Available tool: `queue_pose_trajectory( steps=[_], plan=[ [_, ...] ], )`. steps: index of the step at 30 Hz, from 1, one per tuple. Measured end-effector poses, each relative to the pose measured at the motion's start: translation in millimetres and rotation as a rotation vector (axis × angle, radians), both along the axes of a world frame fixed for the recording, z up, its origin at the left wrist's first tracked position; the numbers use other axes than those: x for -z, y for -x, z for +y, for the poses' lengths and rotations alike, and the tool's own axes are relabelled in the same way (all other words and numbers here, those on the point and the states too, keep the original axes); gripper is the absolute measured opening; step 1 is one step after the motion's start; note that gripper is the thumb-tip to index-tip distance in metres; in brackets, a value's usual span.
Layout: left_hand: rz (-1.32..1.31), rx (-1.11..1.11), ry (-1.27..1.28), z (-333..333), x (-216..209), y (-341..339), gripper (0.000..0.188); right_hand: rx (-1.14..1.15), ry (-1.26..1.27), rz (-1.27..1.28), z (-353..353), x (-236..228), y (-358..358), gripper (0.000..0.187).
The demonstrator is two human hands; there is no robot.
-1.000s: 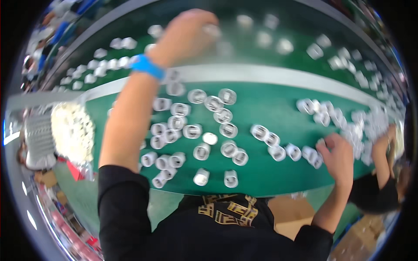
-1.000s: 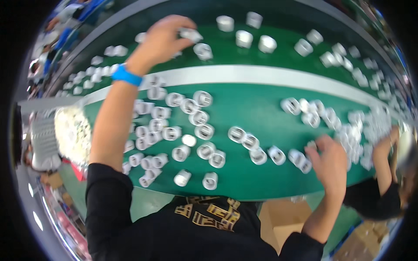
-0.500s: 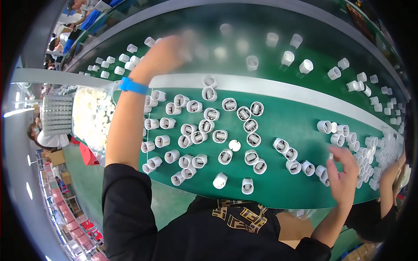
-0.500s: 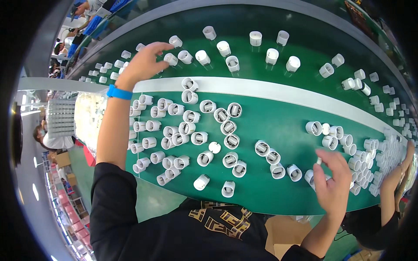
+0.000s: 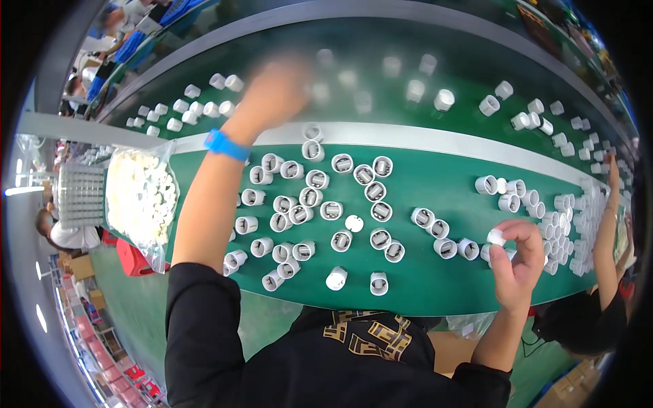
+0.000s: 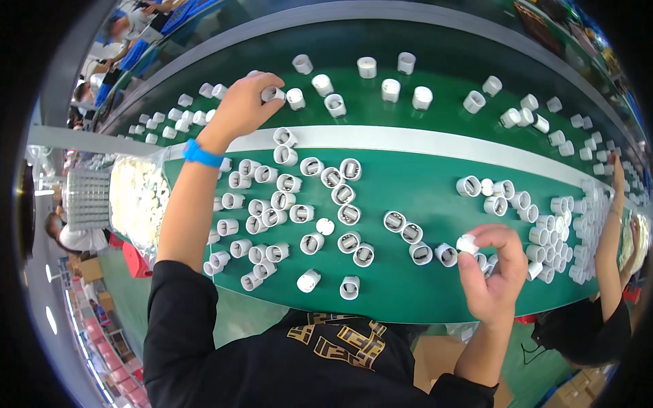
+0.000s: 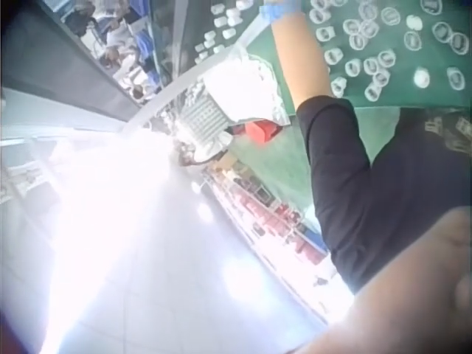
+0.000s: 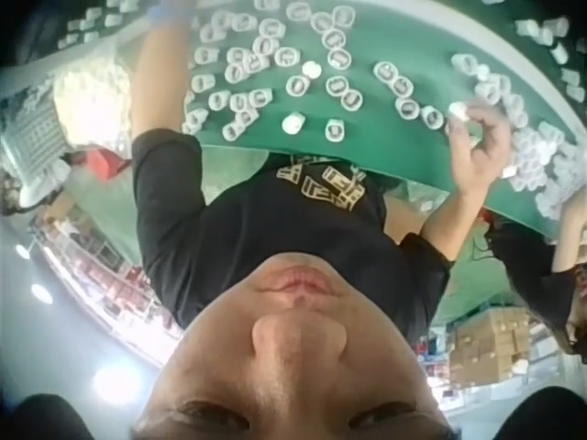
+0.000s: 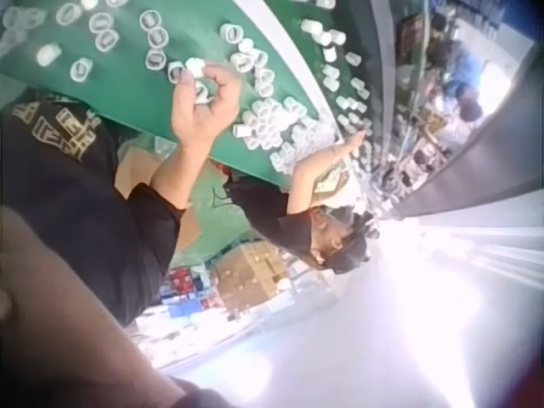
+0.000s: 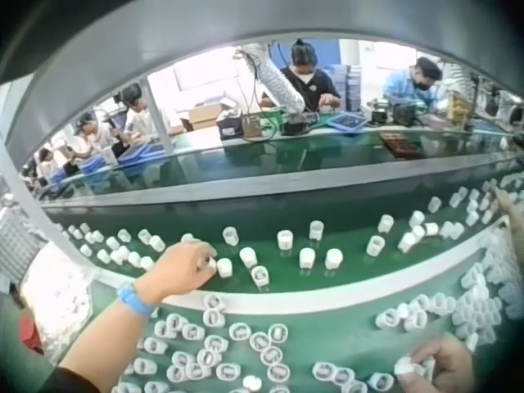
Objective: The person assembles small white plastic components by hand, inserting an inner component into a cylindrical shell.
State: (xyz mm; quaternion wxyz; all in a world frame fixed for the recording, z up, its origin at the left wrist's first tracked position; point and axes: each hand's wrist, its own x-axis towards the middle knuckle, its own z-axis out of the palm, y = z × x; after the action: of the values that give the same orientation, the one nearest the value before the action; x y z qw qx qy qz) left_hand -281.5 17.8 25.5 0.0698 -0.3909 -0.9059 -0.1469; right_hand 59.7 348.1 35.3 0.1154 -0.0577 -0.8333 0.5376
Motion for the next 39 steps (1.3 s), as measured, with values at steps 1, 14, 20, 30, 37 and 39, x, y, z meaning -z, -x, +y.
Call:
queue_pose_trajectory(
  steps=[1,14,20,30,37,39],
  plan=[
    [-0.007,0.018,-0.008,9,-8,-9,0.030,0.040,0.004,0.023,0,1,-3,0.030],
    [-0.359,0.599,0.107,138,15,-130,0.038,0.035,0.006,0.092,1,2,-10,0.039],
    [-0.205,0.361,-0.120,101,13,-74,0.040,0.103,0.183,0.088,15,15,-29,0.039],
    [-0.065,-0.012,0.122,59,14,-28,0.033,-0.046,0.677,0.207,-12,8,1,0.040],
    [-0.763,0.263,-0.583,67,-33,-152,0.047,-0.033,0.702,0.280,-35,7,-1,0.045],
    [-0.684,0.387,-0.556,58,-41,-181,0.051,-0.045,0.593,0.275,-44,2,0,0.048]
  ],
)
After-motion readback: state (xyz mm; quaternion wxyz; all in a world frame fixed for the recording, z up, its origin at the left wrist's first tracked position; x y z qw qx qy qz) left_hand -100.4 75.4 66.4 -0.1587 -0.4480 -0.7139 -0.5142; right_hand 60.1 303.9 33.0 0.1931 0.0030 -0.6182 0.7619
